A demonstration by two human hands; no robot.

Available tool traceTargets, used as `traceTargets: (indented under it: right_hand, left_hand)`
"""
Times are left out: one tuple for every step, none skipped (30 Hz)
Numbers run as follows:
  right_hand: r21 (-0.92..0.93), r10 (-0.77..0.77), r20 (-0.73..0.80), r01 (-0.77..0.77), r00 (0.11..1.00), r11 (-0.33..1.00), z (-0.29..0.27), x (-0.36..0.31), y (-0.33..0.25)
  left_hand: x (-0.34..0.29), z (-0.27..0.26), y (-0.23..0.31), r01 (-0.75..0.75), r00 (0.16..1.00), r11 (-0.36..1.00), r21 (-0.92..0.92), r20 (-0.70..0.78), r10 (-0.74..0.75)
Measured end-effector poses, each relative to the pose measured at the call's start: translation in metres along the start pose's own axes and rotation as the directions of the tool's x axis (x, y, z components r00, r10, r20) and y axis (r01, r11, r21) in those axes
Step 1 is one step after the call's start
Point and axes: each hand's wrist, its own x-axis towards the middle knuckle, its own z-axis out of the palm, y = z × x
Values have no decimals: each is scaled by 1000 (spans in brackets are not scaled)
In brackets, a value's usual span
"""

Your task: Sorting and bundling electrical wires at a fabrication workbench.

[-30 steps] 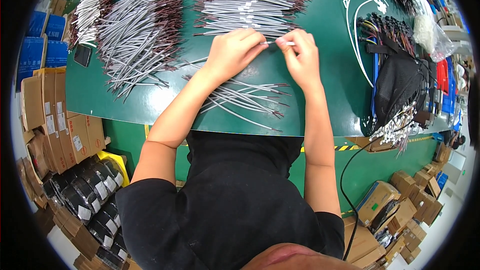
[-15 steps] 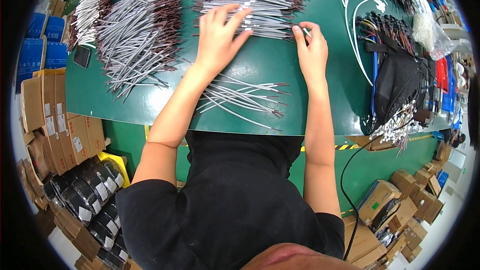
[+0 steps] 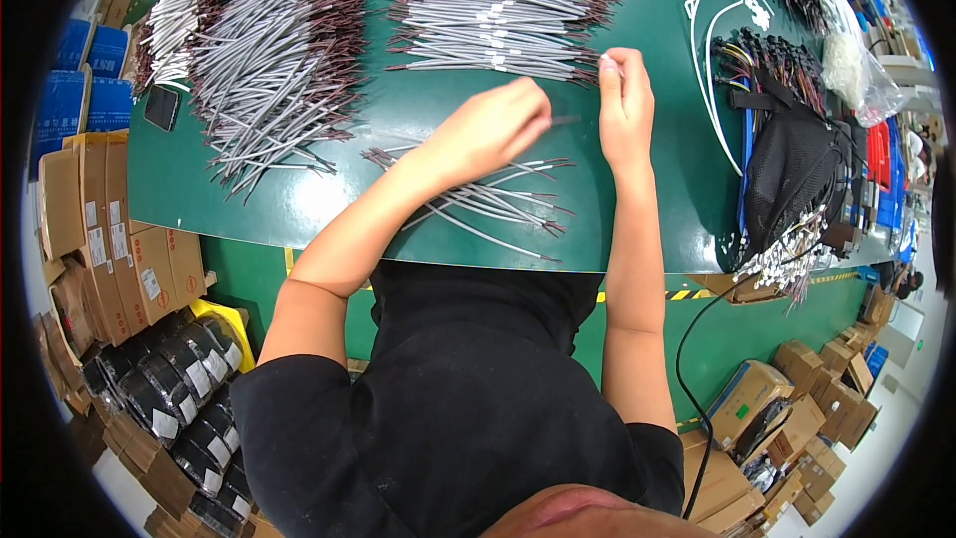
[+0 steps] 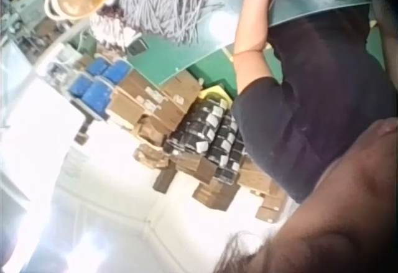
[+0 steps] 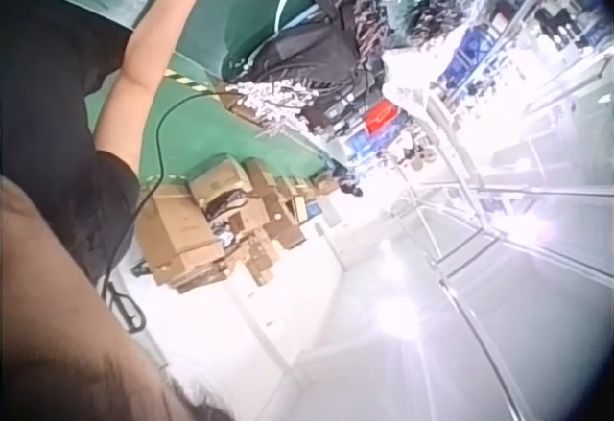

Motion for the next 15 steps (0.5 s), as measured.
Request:
traceTargets:
  right_hand:
    - [5,-101,46,101,994,995,-1,1,-1]
    - [-45,-148,100,153,984,987,-3,0,-4]
    - [-43,-149,100,154,984,987,-4,0,-8]
    - [-31,-187,140,193,972,981,-3,-1,-13]
    - [-18,-224,179,231,958,973,-1,-2,-16]
    - [-12,-244,199,251,949,968,1,-3,-17]
    - [-12,-244,198,251,949,968,3,-3,-18]
    - [-16,-265,220,276,939,961,4,-4,-18]
    - [-20,-286,241,299,927,954,5,-5,-18]
    - [-20,-285,241,298,928,954,5,-5,-18]
    - [-21,-285,229,298,931,954,5,-5,-18]
    - [-20,-287,218,298,933,954,4,-5,-19]
    - [-20,-288,206,298,935,954,4,-5,-20]
    - [-19,-287,206,297,935,955,4,-5,-21]
    - [-17,-281,203,291,938,957,2,-4,-21]
  left_hand:
    - [2,-2,-3,3,994,1000,-26,-111,-6]
    - [4,-7,-1,91,989,995,-37,-118,-94]
    - [5,-13,0,179,975,983,-45,-126,-183]
    - [5,-14,-2,181,967,981,-73,-170,-191]
    - [5,-13,-5,182,967,981,-71,-170,-192]
    - [5,-12,-7,135,966,989,-58,-214,-145]
    - [5,-12,-8,88,962,995,-44,-257,-97]
    - [5,-12,-8,108,960,993,-57,-255,-119]
    - [5,-13,-7,108,960,993,-57,-254,-119]
    - [5,-13,-7,102,961,994,-41,-252,-109]
    - [5,-13,-7,96,963,995,-25,-251,-99]
    - [5,-14,-7,97,963,995,-24,-250,-99]
    - [5,-14,-6,102,963,995,-20,-249,-104]
    - [5,-14,-6,107,963,994,-15,-248,-108]
    - [5,-14,-6,107,963,994,-15,-248,-107]
